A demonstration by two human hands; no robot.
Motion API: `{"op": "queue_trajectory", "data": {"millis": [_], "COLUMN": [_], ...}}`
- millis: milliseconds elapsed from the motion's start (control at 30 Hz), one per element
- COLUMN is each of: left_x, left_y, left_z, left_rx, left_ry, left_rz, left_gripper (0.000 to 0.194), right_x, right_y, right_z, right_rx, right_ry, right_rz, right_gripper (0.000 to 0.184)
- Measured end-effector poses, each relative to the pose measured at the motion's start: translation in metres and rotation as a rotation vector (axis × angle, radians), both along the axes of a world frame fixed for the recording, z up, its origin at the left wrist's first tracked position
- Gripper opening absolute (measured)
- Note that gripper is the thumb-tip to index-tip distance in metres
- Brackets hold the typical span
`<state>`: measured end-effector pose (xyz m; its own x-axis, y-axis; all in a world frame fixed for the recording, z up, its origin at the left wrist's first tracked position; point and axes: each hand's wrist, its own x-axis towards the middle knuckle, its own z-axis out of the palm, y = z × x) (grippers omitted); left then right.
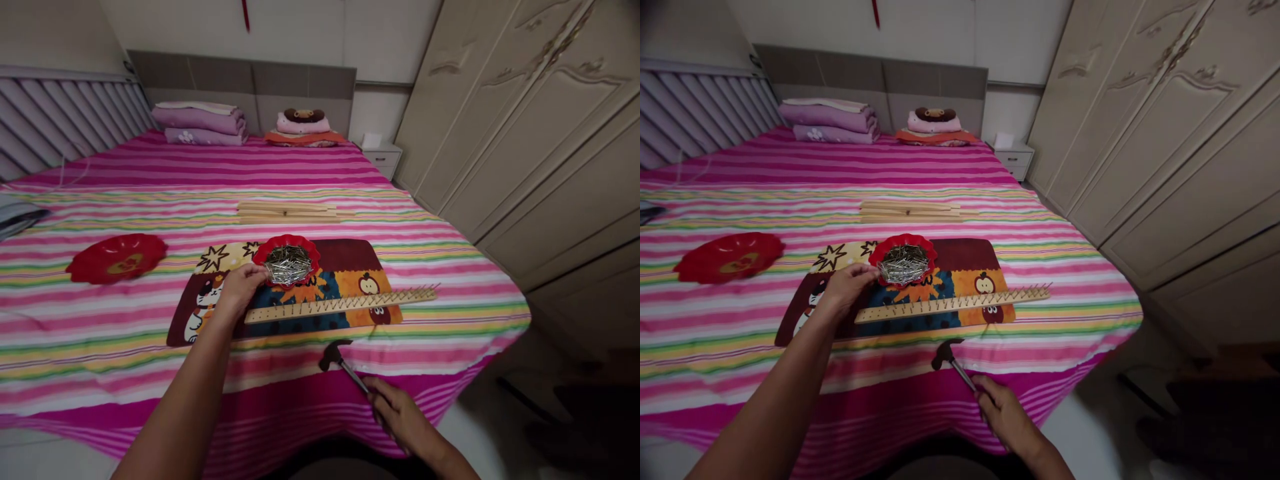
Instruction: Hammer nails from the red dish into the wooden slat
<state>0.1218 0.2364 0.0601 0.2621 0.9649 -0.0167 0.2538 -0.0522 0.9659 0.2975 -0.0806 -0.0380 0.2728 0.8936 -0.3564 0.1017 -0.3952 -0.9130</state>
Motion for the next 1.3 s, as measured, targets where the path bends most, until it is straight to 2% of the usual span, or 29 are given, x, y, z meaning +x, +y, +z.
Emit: {"op": "queue_trajectory", "data": {"millis": [133,300,633,833,933,1033,1167,1300], "left_x": [-0.020,-0.025,-0.021,-0.021,-0.021,-0.023,-0.025,-0.026], "left_y": [-0.026,-0.051,-0.061,-0.067,-0.070,-0.072,-0.072,-0.073], "left_z": [-0.010,-0.020,-0.034,-0.038,-0.042,-0.049,-0.056,-0.056], "left_rx": [-0.114,-0.073,-0.080,0.112,0.203,0.247,0.273,0.295], "left_ry": [-0.052,0.157,0.209,0.327,0.346,0.347,0.343,0.394], "left_rz": [-0.013,-0.044,-0.024,-0.014,-0.026,-0.022,-0.020,-0.028], "left_gripper": [0.028,0.022,0.021,0.017,0.015,0.018,0.018,0.016], "right_x": [-0.001,0.000,0.001,0.000,-0.008,-0.020,-0.032,-0.040], "right_y": [-0.001,-0.003,-0.004,-0.004,0.001,0.013,0.044,0.080], "right_z": [0.000,-0.005,-0.006,-0.003,0.017,0.050,0.092,0.116], "right_rx": [0.014,0.004,-0.017,-0.006,0.061,0.144,0.285,0.453], "right_ry": [-0.015,-0.028,-0.046,-0.134,-0.220,-0.267,-0.353,-0.572], "right_rz": [0.002,0.012,0.018,0.023,0.046,0.086,0.121,0.170], "right_gripper": [0.035,0.038,0.041,0.044,0.041,0.039,0.037,0.036]}}
